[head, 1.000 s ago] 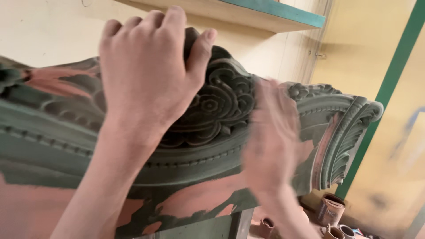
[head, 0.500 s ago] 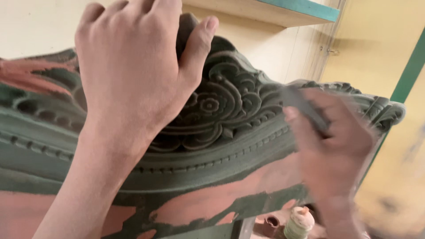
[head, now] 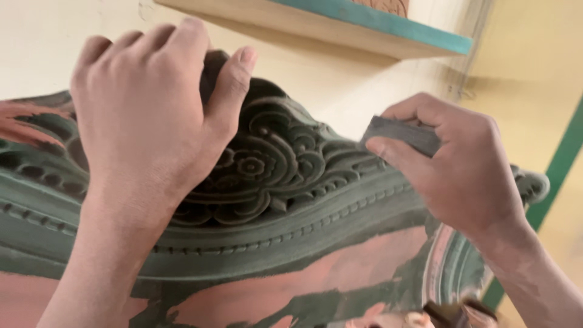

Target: The person uses a small metal scraper to remove old paint from the ornate carved details of a green-painted wooden furniture piece. They work along the edges and recessed floral patterns, occasionally wiping away debris with their fingers.

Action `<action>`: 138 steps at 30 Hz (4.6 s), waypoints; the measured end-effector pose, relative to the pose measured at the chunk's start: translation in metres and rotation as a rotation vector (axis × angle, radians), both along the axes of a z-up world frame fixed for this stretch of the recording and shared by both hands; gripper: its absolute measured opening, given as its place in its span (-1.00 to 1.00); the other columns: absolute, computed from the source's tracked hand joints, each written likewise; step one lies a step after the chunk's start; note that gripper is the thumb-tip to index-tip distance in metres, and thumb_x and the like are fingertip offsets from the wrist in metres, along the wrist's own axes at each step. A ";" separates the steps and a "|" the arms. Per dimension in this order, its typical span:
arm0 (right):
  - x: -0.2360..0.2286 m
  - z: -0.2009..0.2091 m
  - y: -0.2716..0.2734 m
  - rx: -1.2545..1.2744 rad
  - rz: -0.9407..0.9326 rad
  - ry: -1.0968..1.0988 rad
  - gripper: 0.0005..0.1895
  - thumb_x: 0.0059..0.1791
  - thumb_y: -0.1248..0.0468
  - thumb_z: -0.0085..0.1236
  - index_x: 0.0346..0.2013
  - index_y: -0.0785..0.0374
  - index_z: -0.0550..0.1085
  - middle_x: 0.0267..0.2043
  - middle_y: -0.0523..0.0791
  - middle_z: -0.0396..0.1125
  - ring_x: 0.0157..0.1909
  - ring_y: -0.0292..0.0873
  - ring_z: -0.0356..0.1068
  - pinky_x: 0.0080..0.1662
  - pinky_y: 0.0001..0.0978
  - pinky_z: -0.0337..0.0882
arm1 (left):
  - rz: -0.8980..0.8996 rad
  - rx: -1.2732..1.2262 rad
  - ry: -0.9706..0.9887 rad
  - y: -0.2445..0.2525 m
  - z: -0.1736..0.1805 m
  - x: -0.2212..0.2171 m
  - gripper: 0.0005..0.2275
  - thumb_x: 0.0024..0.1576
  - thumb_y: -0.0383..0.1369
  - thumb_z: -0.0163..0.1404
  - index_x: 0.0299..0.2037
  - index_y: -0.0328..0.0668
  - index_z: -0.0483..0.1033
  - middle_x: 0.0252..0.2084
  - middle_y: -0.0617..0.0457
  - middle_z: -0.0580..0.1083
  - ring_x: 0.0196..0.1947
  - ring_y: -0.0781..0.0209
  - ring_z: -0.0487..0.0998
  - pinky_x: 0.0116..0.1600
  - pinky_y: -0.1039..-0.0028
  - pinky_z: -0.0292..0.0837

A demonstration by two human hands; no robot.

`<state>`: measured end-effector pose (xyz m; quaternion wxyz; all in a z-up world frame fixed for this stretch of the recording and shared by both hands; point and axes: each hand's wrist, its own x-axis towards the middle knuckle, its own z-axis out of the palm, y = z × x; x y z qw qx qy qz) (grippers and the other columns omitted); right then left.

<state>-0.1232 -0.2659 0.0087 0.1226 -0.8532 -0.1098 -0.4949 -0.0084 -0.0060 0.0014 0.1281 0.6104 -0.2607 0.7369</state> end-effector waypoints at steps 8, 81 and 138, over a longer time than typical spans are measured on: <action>0.006 0.005 -0.012 -0.227 0.018 -0.037 -0.70 -0.04 0.24 0.34 -0.09 0.33 0.54 -0.16 -0.09 0.52 -0.40 -0.25 0.56 -0.43 -0.46 0.42 | 0.080 -0.047 -0.057 -0.007 -0.001 0.001 -0.59 0.47 -0.13 -0.01 -0.40 -0.23 0.50 -0.53 0.05 0.45 -0.51 0.09 0.47 -0.15 0.24 0.31; 0.034 0.019 -0.017 -1.100 0.011 -0.157 -0.90 -0.05 0.47 0.10 -0.34 0.29 0.55 -0.45 -0.11 0.37 -0.34 -0.24 0.36 -0.43 -0.50 0.41 | 0.003 0.108 -0.019 -0.013 0.000 -0.006 -0.61 0.37 -0.05 0.00 0.04 -0.28 0.60 -0.11 -0.18 0.54 -0.04 -0.09 0.48 0.06 0.00 0.32; 0.008 0.024 0.002 -0.748 -0.011 -0.086 -0.87 0.01 0.33 0.00 -0.38 0.19 0.51 -0.43 -0.14 0.43 -0.35 -0.15 0.44 -0.24 -0.21 0.42 | -0.088 0.055 0.079 -0.051 -0.016 -0.045 -0.83 0.29 -0.35 -0.05 -0.11 -0.16 0.62 -0.10 -0.09 0.45 0.22 -0.22 0.27 0.33 -0.09 0.10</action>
